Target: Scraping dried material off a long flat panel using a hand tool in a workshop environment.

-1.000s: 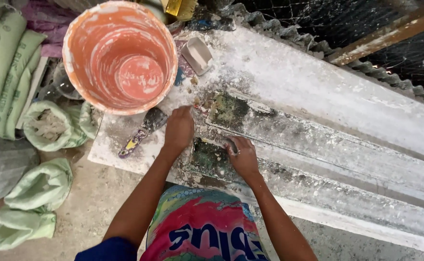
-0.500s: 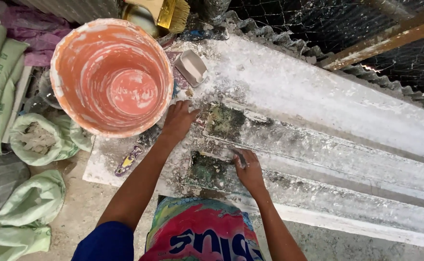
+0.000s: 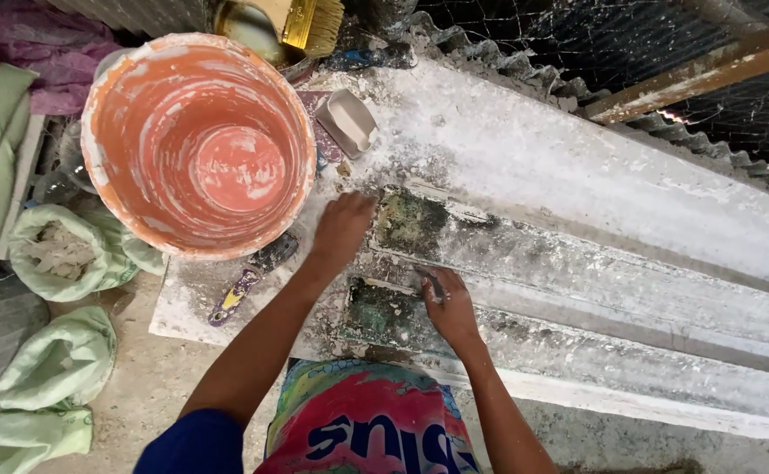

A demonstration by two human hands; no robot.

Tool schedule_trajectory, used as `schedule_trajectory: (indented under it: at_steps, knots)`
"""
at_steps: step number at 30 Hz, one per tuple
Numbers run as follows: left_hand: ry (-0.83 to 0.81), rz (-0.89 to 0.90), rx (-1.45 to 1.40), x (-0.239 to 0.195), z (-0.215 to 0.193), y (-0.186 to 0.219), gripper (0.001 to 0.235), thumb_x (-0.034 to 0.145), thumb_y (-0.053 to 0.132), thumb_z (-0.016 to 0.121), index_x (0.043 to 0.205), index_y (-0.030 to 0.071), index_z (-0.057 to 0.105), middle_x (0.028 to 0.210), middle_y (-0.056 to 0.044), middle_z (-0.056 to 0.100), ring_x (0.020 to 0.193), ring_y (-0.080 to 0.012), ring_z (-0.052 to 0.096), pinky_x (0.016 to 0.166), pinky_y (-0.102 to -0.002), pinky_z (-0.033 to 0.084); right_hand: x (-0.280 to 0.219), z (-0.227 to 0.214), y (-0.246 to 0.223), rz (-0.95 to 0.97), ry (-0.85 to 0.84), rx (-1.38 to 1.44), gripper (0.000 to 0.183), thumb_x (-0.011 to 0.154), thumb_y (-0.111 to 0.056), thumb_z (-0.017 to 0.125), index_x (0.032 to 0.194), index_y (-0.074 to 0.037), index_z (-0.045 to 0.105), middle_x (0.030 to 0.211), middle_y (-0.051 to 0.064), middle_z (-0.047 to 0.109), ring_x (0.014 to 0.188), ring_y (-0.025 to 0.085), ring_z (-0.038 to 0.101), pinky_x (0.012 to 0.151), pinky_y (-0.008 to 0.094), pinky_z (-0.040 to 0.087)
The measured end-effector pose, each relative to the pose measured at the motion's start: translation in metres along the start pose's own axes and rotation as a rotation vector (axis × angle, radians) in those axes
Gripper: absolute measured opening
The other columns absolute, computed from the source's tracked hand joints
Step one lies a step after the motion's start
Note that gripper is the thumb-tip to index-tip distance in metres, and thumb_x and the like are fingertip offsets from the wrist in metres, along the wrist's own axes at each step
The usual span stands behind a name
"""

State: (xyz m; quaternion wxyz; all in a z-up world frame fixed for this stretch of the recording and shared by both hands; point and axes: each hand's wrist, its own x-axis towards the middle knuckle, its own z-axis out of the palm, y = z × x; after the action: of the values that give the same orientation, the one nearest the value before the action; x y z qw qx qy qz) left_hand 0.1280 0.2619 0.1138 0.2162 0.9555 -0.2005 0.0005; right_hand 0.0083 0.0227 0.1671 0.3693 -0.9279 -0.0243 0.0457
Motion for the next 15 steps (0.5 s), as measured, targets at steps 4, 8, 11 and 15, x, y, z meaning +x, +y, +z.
schedule_trajectory:
  at_steps: [4,8,11,15]
  knots:
    - [-0.02,-0.029,0.161,0.0,0.032,0.004,0.027,0.095,0.005,0.071,0.122,0.004,0.071,0.114,-0.017,0.067,0.106,-0.031,0.065,0.083,-0.043,0.049,0.003,-0.001,-0.006,-0.04,-0.007,-0.022,0.022,0.103,-0.017,0.059,0.117,-0.006,0.072,0.108,0.013,0.072,0.104,0.036,0.071,0.091,0.046,0.057]
    - [-0.017,-0.028,0.104,-0.005,0.032,-0.001,0.02,0.096,0.007,0.07,0.116,0.005,0.071,0.101,-0.011,0.06,0.094,-0.0269,0.063,0.076,-0.041,0.047,0.0,-0.011,-0.011,0.028,-0.022,0.01,0.023,0.103,-0.015,0.057,0.119,-0.006,0.072,0.111,0.015,0.072,0.107,0.038,0.071,0.093,0.049,0.057]
    - [0.027,-0.402,-0.674,0.008,-0.023,0.014,0.018,0.101,0.019,0.061,0.114,0.007,0.063,0.097,-0.007,0.054,0.092,-0.0225,0.056,0.078,-0.039,0.041,0.001,-0.013,-0.013,0.04,-0.009,0.023,0.022,0.102,-0.012,0.057,0.118,-0.005,0.072,0.11,0.015,0.072,0.106,0.038,0.071,0.092,0.048,0.057]
    - [0.24,-0.501,-0.779,0.027,-0.022,0.002,0.012,0.103,0.02,0.061,0.107,0.009,0.062,0.101,-0.007,0.055,0.091,-0.02,0.057,0.08,-0.037,0.044,-0.003,-0.008,0.006,0.01,0.025,0.003,0.019,0.102,-0.01,0.058,0.113,-0.005,0.073,0.106,0.013,0.073,0.103,0.036,0.072,0.09,0.045,0.058]
